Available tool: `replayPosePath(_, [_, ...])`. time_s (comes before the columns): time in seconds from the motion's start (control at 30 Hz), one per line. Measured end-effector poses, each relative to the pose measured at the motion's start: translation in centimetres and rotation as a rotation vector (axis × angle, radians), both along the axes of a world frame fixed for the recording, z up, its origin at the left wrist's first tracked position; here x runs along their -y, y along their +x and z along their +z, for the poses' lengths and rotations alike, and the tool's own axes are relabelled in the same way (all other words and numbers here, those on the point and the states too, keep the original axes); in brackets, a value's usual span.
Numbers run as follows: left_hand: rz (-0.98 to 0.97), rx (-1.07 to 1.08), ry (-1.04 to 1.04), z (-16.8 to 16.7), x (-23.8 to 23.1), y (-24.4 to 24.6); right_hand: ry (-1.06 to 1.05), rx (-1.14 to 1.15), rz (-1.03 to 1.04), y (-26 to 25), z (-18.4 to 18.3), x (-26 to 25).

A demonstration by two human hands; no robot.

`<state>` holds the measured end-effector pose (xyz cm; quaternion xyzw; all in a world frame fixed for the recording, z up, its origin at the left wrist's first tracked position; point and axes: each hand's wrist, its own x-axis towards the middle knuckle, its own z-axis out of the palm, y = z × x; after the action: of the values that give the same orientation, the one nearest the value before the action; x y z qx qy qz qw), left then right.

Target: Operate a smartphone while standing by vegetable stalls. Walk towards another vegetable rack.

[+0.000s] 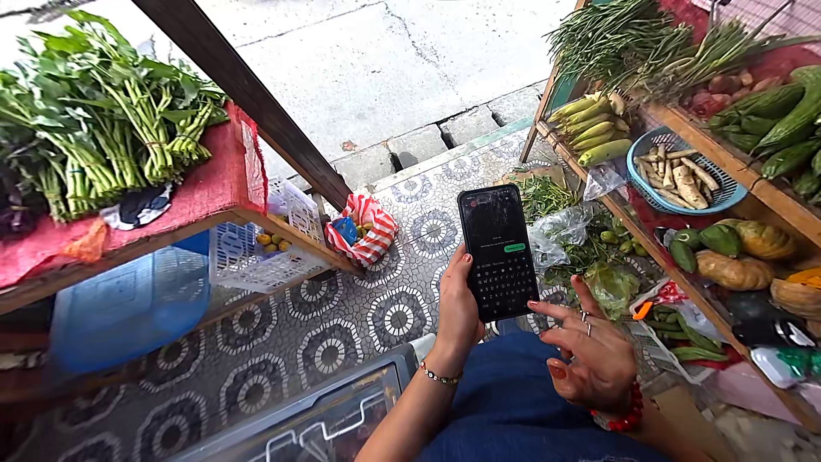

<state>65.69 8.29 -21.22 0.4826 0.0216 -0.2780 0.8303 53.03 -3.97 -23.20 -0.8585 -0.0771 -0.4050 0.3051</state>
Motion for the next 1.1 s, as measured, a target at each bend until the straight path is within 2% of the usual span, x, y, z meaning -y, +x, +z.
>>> replayPosePath(0.43, [0.024, 0.003, -0.003, 0.0, 0.0, 0.0, -0.066, 0.011, 0.002, 0.1, -0.6, -0.4])
replayPosePath(1.1, [0.019, 0.034, -0.002, 0.1, -0.4, -0.2, -0.063, 0.035, 0.037, -0.1, 0.4, -0.4])
